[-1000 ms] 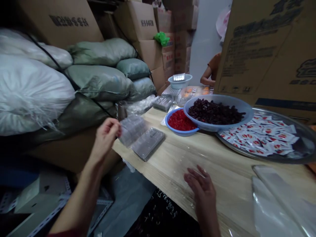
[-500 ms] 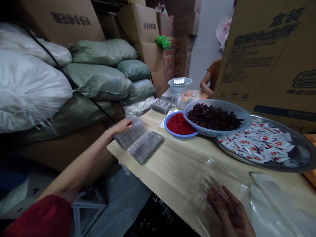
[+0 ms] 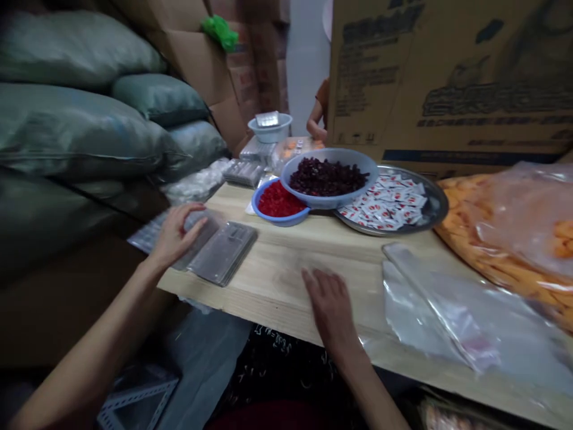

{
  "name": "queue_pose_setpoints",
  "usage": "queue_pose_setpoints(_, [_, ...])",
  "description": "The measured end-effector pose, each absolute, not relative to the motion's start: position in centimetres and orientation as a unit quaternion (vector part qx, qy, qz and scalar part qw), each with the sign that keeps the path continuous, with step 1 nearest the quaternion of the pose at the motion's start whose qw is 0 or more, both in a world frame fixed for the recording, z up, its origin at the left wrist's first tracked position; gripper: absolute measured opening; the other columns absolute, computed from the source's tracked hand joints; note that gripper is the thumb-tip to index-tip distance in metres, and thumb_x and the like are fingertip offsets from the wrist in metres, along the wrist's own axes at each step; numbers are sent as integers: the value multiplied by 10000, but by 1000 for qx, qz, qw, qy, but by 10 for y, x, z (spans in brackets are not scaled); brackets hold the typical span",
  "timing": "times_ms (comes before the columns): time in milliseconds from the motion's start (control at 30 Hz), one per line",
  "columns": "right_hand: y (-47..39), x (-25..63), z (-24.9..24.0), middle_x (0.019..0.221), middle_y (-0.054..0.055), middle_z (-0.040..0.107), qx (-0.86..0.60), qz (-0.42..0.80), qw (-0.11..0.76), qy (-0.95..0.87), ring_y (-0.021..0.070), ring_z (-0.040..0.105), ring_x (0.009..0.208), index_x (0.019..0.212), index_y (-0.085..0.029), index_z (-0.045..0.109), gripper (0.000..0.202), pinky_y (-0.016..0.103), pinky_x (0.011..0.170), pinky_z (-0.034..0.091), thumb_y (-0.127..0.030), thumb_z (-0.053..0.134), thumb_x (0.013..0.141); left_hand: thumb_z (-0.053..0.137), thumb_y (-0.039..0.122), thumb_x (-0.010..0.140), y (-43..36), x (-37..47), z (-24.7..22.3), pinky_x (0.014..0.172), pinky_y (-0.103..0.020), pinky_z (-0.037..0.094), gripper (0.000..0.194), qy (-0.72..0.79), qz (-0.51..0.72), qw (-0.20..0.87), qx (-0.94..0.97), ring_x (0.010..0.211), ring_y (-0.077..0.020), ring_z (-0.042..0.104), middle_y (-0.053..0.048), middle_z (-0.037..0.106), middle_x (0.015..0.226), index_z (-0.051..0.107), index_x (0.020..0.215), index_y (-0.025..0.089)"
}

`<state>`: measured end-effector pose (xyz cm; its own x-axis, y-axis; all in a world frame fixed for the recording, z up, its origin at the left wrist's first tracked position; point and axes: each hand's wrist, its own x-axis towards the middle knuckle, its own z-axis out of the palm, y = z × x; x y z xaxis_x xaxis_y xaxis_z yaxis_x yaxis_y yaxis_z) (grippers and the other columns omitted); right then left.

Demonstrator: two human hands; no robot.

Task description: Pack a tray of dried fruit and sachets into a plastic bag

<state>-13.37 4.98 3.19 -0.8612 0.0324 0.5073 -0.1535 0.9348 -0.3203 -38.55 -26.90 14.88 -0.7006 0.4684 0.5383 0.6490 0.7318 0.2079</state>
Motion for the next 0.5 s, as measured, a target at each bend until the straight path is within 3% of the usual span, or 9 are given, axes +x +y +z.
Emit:
queue_pose_setpoints(67, [42,-134,11,1298,132,647,67,144,216,-963,323,606,1160,1360,-216,582,445,597,1055,434,-209,596,916,552,360,961,-237,-349,133,1097,-412,410,287,-877,-237,196,-369,1240,-216,548,-71,639,1284,582,1212,224])
queue_pose_setpoints(133, [38,-126,-5,1386,135,594,74,141,203,-966,354,559,1243,1383,-205,558,549,651,1114,344,-378,689,878,552,335,965,-210,-319,115,1106,-425,404,269,-856,-260,136,-426,1273,-218,537,-65,632,1315,590,1217,247])
queue_pose_setpoints(200, [37,-116,-12,1475,124,518,72,142,208,-965,356,466,1362,1426,-208,511,629,664,1168,243,-448,692,874,554,330,965,-189,-310,102,1111,-450,392,250,-849,-260,99,-450,1299,-229,521,-62,618,1348,608,1200,262])
queue_pose_setpoints(367, [40,-105,-14,1508,124,480,77,153,258,-951,309,333,1475,1481,-202,436,609,646,1215,141,-350,644,928,535,331,957,-135,-395,109,1098,-424,410,233,-882,-259,156,-361,1249,-235,552,-95,643,1279,628,1135,214])
queue_pose_setpoints(433, [39,-106,-14,1499,125,491,84,162,273,-944,301,331,1477,1484,-201,426,615,640,1220,146,-315,652,923,578,335,919,-106,-443,115,1080,-402,426,266,-931,-176,92,-307,1225,-255,570,-118,650,1255,640,1133,191])
queue_pose_setpoints(500, [39,-105,-13,1491,119,501,83,175,285,-939,298,355,1466,1488,-214,417,628,639,1222,158,-309,663,918,705,316,806,-78,-479,113,984,-382,487,262,-949,-131,36,-285,1111,-291,637,-140,706,1103,686,1020,167])
